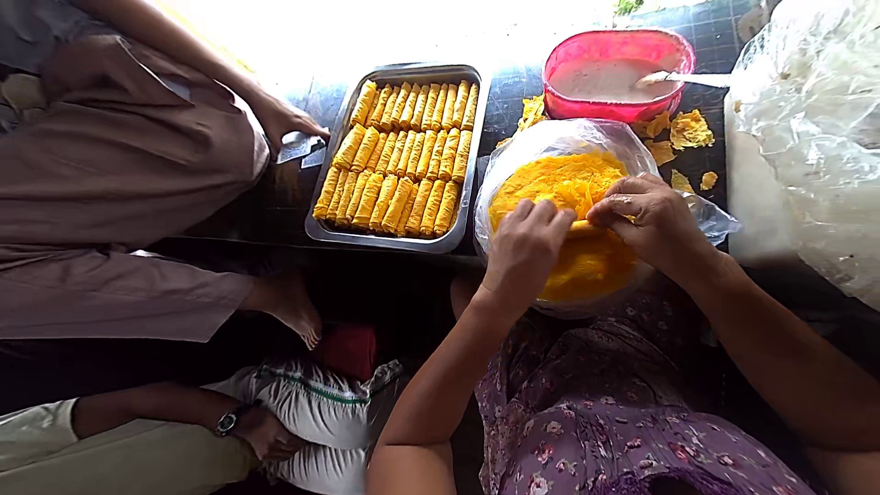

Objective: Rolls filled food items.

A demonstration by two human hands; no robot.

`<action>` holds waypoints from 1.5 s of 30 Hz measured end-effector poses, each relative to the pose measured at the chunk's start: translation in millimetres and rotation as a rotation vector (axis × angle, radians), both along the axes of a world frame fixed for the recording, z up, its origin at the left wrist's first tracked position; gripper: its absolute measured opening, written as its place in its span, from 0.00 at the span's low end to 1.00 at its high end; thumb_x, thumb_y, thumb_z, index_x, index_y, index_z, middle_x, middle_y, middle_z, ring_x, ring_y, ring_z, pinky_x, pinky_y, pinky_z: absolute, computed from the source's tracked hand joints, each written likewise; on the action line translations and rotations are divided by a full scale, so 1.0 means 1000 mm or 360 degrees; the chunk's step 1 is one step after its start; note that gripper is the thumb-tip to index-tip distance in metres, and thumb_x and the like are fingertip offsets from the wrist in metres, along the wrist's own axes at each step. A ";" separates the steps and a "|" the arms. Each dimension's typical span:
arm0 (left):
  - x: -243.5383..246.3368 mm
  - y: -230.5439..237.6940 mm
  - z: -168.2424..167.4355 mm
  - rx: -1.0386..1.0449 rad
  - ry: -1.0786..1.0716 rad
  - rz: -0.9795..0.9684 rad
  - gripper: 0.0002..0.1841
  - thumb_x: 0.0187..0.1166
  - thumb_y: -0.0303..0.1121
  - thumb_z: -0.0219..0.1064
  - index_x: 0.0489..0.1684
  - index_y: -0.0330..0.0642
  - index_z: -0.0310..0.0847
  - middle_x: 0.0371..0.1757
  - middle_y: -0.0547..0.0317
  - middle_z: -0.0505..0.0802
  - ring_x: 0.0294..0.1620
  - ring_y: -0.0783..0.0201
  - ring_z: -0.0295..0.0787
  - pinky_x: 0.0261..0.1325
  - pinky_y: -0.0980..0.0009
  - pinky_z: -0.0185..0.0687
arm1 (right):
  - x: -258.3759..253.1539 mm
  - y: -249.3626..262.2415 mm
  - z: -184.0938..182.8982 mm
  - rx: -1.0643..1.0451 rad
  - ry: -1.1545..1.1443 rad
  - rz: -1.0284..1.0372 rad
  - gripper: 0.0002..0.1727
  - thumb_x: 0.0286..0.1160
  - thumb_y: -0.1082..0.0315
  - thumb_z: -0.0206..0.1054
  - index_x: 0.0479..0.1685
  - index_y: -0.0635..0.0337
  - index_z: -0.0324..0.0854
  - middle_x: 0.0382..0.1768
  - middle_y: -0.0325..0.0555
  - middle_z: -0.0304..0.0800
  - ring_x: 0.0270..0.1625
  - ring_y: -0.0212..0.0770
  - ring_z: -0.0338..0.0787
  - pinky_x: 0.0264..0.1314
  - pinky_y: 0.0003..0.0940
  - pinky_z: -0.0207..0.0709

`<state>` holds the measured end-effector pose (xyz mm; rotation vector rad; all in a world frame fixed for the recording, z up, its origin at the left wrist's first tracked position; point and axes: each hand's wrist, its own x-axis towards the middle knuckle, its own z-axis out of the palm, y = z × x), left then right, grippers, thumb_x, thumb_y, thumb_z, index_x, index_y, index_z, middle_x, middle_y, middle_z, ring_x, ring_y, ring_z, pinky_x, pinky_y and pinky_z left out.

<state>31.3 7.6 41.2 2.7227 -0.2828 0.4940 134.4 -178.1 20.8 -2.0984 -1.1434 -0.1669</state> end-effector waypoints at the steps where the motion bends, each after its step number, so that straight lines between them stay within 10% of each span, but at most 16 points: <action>1: 0.000 -0.003 -0.003 0.0033 -0.0053 -0.0035 0.14 0.75 0.16 0.65 0.49 0.40 0.94 0.40 0.47 0.91 0.45 0.47 0.88 0.45 0.55 0.83 | 0.005 0.000 0.004 -0.0027 0.0022 0.0006 0.06 0.70 0.77 0.71 0.38 0.61 0.95 0.43 0.54 0.93 0.48 0.56 0.88 0.52 0.51 0.80; 6: -0.006 -0.013 -0.010 0.0180 -0.0168 -0.0006 0.13 0.73 0.18 0.67 0.47 0.42 0.95 0.45 0.48 0.94 0.48 0.49 0.92 0.46 0.58 0.86 | 0.052 0.019 0.027 -0.0163 -0.0039 -0.0354 0.14 0.72 0.76 0.69 0.55 0.71 0.88 0.59 0.70 0.88 0.66 0.71 0.84 0.71 0.64 0.72; 13: -0.016 -0.017 -0.017 0.0143 -0.0169 0.0066 0.16 0.73 0.18 0.66 0.52 0.44 0.95 0.51 0.49 0.95 0.54 0.49 0.92 0.49 0.59 0.87 | 0.110 0.060 0.036 -0.0984 0.0298 -0.0858 0.29 0.66 0.75 0.72 0.73 0.65 0.81 0.87 0.76 0.56 0.93 0.78 0.38 0.83 0.87 0.29; 19: -0.021 -0.018 -0.021 0.0150 -0.0171 0.0061 0.18 0.73 0.17 0.65 0.56 0.44 0.94 0.53 0.49 0.94 0.56 0.50 0.91 0.51 0.59 0.86 | 0.123 0.069 0.047 -0.1214 0.0450 -0.0835 0.22 0.69 0.70 0.71 0.63 0.68 0.86 0.86 0.67 0.64 0.95 0.72 0.38 0.80 0.90 0.23; 30: -0.032 -0.019 -0.024 0.0115 -0.0165 0.0106 0.17 0.77 0.20 0.64 0.59 0.41 0.92 0.59 0.50 0.94 0.63 0.51 0.89 0.63 0.60 0.83 | 0.057 0.019 0.034 -0.0010 0.0282 -0.0094 0.16 0.64 0.86 0.57 0.46 0.68 0.86 0.81 0.69 0.72 0.89 0.69 0.60 0.89 0.64 0.53; 34: -0.034 -0.019 -0.025 0.0122 -0.0177 0.0103 0.17 0.77 0.20 0.64 0.59 0.42 0.92 0.60 0.51 0.94 0.65 0.51 0.88 0.66 0.60 0.82 | 0.026 -0.004 0.006 -0.0143 -0.0186 0.0172 0.36 0.52 0.89 0.52 0.57 0.48 0.93 0.81 0.60 0.75 0.90 0.72 0.58 0.85 0.81 0.44; 38: -0.033 -0.021 -0.026 0.0145 -0.0197 0.0122 0.17 0.76 0.19 0.64 0.59 0.42 0.91 0.59 0.51 0.94 0.65 0.51 0.88 0.67 0.60 0.81 | 0.026 -0.010 -0.005 -0.0517 -0.0556 0.0172 0.39 0.66 0.87 0.62 0.72 0.30 0.87 0.88 0.57 0.67 0.94 0.72 0.48 0.85 0.87 0.27; 45: -0.035 -0.022 -0.027 0.0121 -0.0180 0.0121 0.18 0.75 0.19 0.65 0.60 0.42 0.91 0.61 0.51 0.93 0.66 0.51 0.87 0.67 0.59 0.81 | 0.031 -0.003 0.007 -0.0657 -0.0605 -0.0061 0.42 0.67 0.91 0.60 0.77 0.37 0.83 0.90 0.60 0.62 0.95 0.72 0.44 0.82 0.89 0.23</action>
